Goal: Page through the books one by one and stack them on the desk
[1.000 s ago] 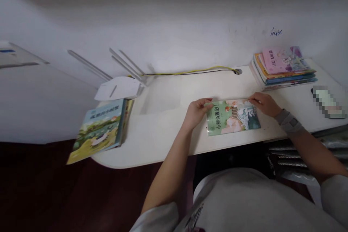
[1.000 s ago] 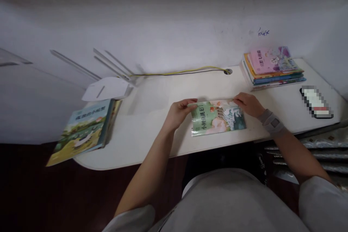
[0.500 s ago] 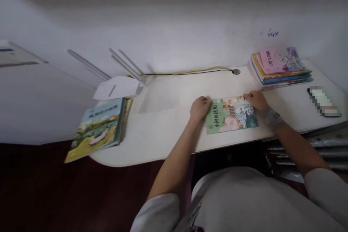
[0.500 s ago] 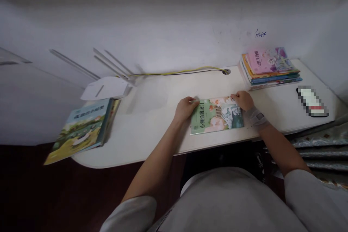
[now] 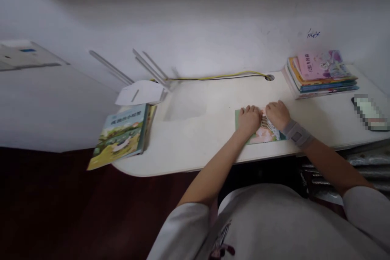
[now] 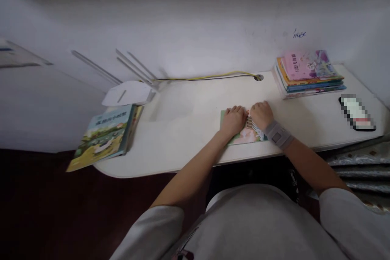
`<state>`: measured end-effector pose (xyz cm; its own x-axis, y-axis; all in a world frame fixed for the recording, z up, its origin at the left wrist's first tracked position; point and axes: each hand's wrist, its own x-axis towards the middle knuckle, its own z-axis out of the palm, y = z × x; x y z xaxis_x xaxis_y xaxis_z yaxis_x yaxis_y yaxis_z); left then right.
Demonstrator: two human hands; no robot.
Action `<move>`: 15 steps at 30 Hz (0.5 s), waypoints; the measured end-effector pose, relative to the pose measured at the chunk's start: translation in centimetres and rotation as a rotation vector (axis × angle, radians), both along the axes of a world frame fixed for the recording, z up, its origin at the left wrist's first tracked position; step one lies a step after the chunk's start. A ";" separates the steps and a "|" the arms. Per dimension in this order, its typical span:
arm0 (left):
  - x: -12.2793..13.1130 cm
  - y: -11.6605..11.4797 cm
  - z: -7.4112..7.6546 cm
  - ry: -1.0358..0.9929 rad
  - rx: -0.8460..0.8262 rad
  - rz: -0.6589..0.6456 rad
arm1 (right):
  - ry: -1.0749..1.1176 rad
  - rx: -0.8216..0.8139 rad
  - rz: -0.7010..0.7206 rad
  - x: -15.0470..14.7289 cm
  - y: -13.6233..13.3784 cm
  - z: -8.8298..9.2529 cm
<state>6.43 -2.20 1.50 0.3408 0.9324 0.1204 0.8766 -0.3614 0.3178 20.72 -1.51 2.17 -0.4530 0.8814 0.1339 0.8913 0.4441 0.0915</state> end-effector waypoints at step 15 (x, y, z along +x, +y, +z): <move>-3.6 0.0 -1.2 -0.001 0.041 0.114 | 0.156 -0.015 -0.010 4.7 0.1 -3.9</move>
<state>2.85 -2.16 0.35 0.2328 0.9594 0.1593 0.9125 -0.2722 0.3053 25.44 -1.39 -1.69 -0.4187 0.8883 0.1889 0.8987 0.4352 -0.0545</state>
